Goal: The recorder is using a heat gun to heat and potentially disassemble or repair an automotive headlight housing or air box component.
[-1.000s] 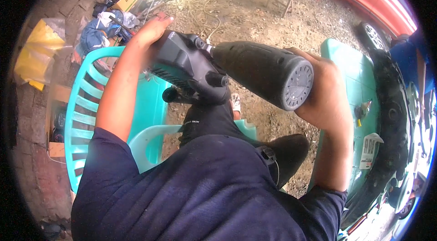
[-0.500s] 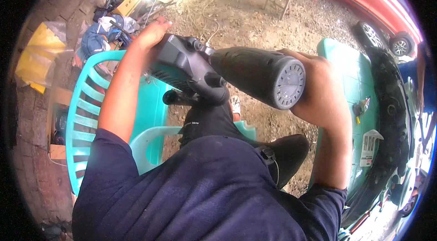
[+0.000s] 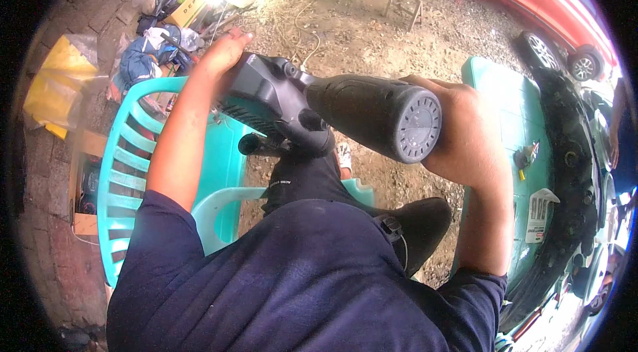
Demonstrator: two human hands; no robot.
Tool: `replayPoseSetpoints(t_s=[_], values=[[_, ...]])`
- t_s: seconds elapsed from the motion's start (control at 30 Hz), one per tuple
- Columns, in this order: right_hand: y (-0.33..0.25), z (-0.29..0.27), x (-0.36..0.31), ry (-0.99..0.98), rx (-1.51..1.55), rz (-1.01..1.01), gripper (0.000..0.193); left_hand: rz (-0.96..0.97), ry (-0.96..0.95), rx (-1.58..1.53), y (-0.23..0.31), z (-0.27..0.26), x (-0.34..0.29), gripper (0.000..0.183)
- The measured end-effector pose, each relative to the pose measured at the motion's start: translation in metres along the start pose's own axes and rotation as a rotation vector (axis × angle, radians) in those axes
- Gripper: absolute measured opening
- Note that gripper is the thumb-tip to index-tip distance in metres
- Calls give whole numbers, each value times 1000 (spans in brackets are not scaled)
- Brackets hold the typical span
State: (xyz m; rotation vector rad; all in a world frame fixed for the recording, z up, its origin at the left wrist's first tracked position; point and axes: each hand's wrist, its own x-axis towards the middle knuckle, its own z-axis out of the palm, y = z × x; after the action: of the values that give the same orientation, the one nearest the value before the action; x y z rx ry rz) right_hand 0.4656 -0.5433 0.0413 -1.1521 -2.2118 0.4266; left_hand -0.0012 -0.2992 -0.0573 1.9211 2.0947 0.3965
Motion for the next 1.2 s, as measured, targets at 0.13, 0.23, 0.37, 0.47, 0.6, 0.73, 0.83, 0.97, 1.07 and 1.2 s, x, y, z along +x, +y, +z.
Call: replayPoseSetpoints(t_s=[0.13, 0.23, 0.37, 0.47, 0.6, 0.73, 0.83, 0.97, 1.07, 1.2], values=[[0, 0, 2, 2, 15, -9, 51, 4, 43, 47, 6, 1, -3, 71], [3, 0, 2, 8, -3, -15, 50, 68, 16, 70, 0, -1, 0, 71], [3, 0, 3, 7, 15, -14, 48, 66, 25, 20, -5, 2, 4, 72], [5, 2, 2, 38, 46, 18, 46, 25, 25, 5, 0, 4, 3, 72], [8, 0, 2, 50, 11, -11, 44, 19, 30, -34, -3, 4, 1, 77], [13, -1, 0, 68, 25, -22, 44, 68, 5, -52, -2, 6, 0, 83], [15, -1, -1, 94, 91, -59, 43, -1, 42, -196, -16, 10, -1, 85], [29, -10, -8, 113, 19, -131, 42, 32, 83, -399, -23, 11, -9, 87], [30, -15, -11, 66, 41, -136, 43, 49, 52, -551, -23, 7, -26, 99], [76, -13, -30, 107, -55, -77, 57, 145, -94, -652, -26, -14, -38, 102]])
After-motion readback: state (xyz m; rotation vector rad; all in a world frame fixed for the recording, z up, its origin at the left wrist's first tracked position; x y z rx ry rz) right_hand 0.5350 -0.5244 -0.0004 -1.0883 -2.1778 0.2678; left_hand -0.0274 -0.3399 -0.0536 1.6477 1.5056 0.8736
